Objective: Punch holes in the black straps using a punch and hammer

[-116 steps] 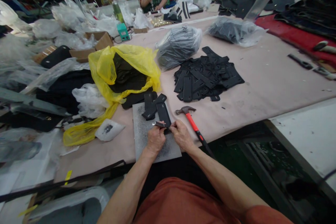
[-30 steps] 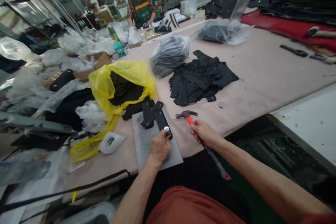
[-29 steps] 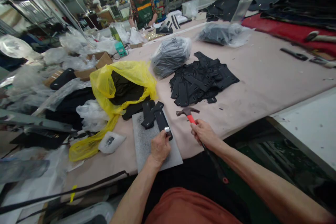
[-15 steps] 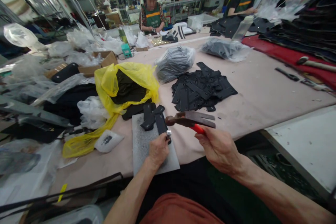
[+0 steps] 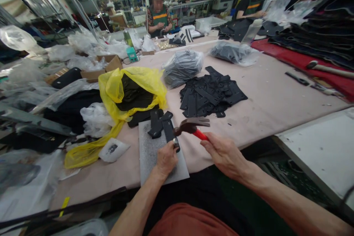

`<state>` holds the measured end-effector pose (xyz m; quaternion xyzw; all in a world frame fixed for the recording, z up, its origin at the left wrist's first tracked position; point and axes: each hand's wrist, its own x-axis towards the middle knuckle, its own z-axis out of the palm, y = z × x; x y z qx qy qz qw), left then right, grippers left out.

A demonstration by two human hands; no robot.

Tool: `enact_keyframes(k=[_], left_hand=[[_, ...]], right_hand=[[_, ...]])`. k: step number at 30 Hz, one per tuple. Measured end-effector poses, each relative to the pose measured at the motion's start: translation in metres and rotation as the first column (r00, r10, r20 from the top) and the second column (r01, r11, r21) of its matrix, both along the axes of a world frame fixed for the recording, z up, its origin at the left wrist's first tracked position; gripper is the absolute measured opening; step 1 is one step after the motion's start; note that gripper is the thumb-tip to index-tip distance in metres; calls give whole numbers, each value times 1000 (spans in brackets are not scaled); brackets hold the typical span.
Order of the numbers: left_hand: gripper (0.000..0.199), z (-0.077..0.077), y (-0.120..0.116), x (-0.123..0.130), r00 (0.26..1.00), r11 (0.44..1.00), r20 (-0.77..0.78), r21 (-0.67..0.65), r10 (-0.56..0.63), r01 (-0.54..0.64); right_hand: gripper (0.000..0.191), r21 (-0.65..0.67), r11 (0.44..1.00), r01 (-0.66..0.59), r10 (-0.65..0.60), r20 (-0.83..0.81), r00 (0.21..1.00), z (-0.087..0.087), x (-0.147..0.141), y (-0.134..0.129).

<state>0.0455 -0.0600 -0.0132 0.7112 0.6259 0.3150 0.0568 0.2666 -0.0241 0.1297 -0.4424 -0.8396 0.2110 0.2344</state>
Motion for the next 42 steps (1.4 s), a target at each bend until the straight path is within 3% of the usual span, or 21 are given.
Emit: enact_keyframes(k=[3,6,8,11,13,17,21,26,34,36,39,40,42], left_hand=[[11,-6,-1,-2,1000,1000,18,6,5,-5],[14,-11,0,-4,999,999,51,38,-4,2],[16,-14,1,-5,997,999,75,48,13,-16],[19,-16,6,-8,993,996,112,72,43,-51],[19,-15,9,-9,987,993,144,90,67,-81],[20,-9,11,-12,955,988,261,34,138,-152],[21,-2,8,-13,920,981,342,-54,193,-185],[21,-3,5,-13,928,989,341,-68,149,-133],[23,-14,3,-10,970,994,230,46,82,-95],[23,-15,2,-9,976,994,202,55,84,-97],[23,-16,1,-9,985,997,156,18,68,-72],[22,-16,1,-9,986,998,154,9,65,-68],[23,-17,1,-10,982,997,173,11,78,-81]], right_hand=[[28,-204,967,155,-163,-21,986,-36,-2,17],[28,-320,909,266,-249,93,964,-82,-6,31],[24,-263,911,318,-265,220,939,-107,-10,34],[24,-25,959,283,-266,270,925,-125,-21,34],[28,54,973,225,-230,140,963,-127,-32,31],[23,-79,993,93,-104,-145,984,-125,-57,22],[19,-125,991,49,-56,-55,997,-120,-72,13],[16,-97,995,10,-1,86,996,-121,-78,12],[11,-177,982,-66,68,6,998,-127,-80,19],[8,-271,963,6,-45,-137,990,-130,-82,27],[9,-450,868,213,-374,-309,874,-137,-88,38],[11,-488,841,235,-429,-335,839,-138,-90,41],[15,-524,830,189,-424,-374,825,-136,-91,43]])
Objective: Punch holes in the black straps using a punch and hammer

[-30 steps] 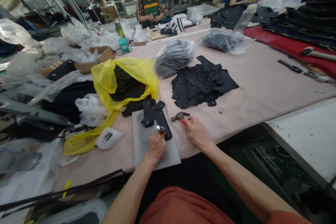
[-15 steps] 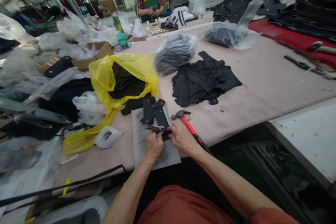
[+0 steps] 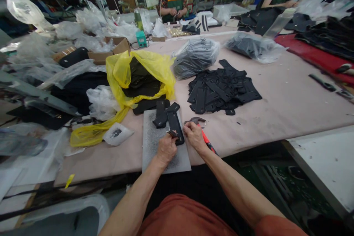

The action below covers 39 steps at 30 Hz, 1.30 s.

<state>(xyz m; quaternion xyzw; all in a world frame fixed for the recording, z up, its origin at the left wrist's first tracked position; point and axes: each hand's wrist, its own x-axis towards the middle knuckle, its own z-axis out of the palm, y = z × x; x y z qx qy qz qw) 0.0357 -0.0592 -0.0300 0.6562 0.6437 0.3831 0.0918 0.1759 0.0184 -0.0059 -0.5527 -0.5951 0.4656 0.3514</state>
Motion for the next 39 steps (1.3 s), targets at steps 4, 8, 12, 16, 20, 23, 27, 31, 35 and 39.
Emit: enact_keyframes(k=[4,8,12,16,20,23,27,31,35,39], left_hand=[[22,-2,0,-1,997,1000,74,16,11,-12],[22,-2,-1,-3,991,1000,134,-32,5,-1],[22,1,-1,-4,987,999,164,-54,3,6],[24,3,-1,-4,983,999,183,-51,1,9],[23,3,-1,-4,981,999,192,-44,2,7],[23,3,0,-4,978,999,209,-38,0,8],[23,2,2,-5,973,999,229,-47,-2,13],[24,4,3,-5,978,999,208,-53,2,10],[25,5,4,-6,986,1000,169,-16,-1,4],[26,4,4,-6,990,1000,142,-6,-2,3]], right_hand=[[22,-81,996,40,-51,-137,989,15,22,-4],[27,-156,979,127,-142,-89,986,27,68,-16],[33,-187,973,133,-123,62,990,25,112,-46],[36,-242,940,241,-212,143,967,9,148,-84],[41,-279,878,389,-362,145,921,-24,182,-108],[36,-264,837,479,-428,228,874,-51,204,-119],[25,-228,800,555,-460,362,811,-69,222,-131],[31,-221,784,580,-475,387,790,-63,225,-133],[41,-198,815,545,-433,417,799,-52,227,-124],[33,19,846,532,-469,501,727,-38,220,-99]])
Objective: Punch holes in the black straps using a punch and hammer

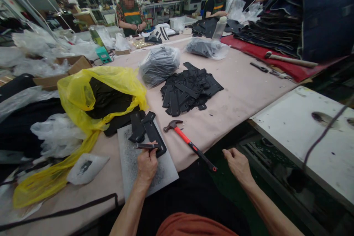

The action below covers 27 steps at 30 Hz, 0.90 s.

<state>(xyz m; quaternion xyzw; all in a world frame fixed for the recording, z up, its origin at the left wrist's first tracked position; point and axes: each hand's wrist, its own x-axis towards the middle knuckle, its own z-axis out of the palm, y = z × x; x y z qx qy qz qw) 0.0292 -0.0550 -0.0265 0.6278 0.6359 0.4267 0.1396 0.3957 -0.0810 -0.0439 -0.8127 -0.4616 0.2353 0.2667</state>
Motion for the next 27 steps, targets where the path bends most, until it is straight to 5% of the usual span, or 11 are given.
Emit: enact_keyframes(k=[3,6,9,14,20,27], left_hand=[[26,0,0,0,1000,1000,-9,-2,4,-4],[25,2,1,0,1000,1000,-22,3,3,-3],[25,3,2,-1,999,1000,-35,15,-2,3],[27,1,2,-1,999,1000,-36,21,-3,4],[29,-4,2,-5,998,1000,-67,-1,13,-13],[28,-8,7,-7,995,1000,-101,23,21,-19]], right_hand=[[25,240,955,-177,182,0,983,17,-24,35],[23,340,800,-495,486,117,866,31,-62,80],[24,232,681,-694,635,286,718,35,-100,120],[21,39,615,-788,713,400,576,26,-128,144],[12,-47,641,-766,689,474,548,21,-109,135],[18,-12,890,-456,384,560,734,27,-26,162]])
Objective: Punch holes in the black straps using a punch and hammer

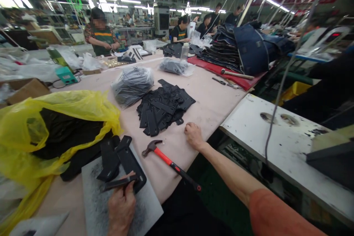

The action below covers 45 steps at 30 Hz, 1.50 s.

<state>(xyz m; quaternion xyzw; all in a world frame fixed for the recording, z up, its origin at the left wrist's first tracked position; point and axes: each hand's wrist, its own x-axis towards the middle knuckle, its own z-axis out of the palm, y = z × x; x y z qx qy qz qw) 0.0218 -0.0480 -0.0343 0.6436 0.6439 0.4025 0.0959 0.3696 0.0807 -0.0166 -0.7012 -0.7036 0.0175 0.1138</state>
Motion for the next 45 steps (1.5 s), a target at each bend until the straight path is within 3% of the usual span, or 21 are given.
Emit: enact_keyframes(k=[4,10,14,17,19,21,23,26,29,33,36,41,45], left_hand=[[30,-1,0,0,999,1000,-41,-3,3,-3],[29,-1,-2,0,1000,1000,-22,-12,-4,4],[28,-1,-1,0,1000,1000,-6,-14,-7,7],[28,1,-1,0,1000,1000,28,-30,-6,7],[28,4,-2,2,998,999,65,-45,-8,11],[29,9,-3,3,993,997,112,-67,-19,27],[28,13,-5,6,987,995,161,-94,-15,30],[25,15,-5,8,973,992,233,-125,7,23],[25,17,-7,7,941,986,335,-164,36,20],[27,24,-12,-2,888,978,447,-209,108,-14],[27,34,-16,-19,904,977,395,-190,163,-94],[27,39,-23,-48,934,959,265,-212,241,-187],[31,27,-28,-57,938,967,284,-214,197,-138]], right_hand=[[24,-4,998,56,-56,-25,998,-1,19,10],[21,-92,995,-47,43,-51,998,1,16,1],[19,-199,969,-147,135,-72,988,11,21,-41],[13,-334,906,-259,243,-89,966,20,30,-88],[18,-428,870,-246,252,-45,967,24,39,-113],[22,-420,897,-141,160,9,987,27,45,-127],[21,-289,955,-72,60,-48,997,29,43,-126],[19,-106,990,-90,52,-315,948,37,10,-113],[22,-110,978,-178,100,-502,859,50,-56,-101],[23,-60,945,-322,248,-510,824,55,-152,-92],[37,-17,935,-355,320,-393,862,49,-201,-87],[55,-116,939,-323,280,-284,917,34,-228,-85],[39,-200,938,-282,188,-389,902,19,-214,-81]])
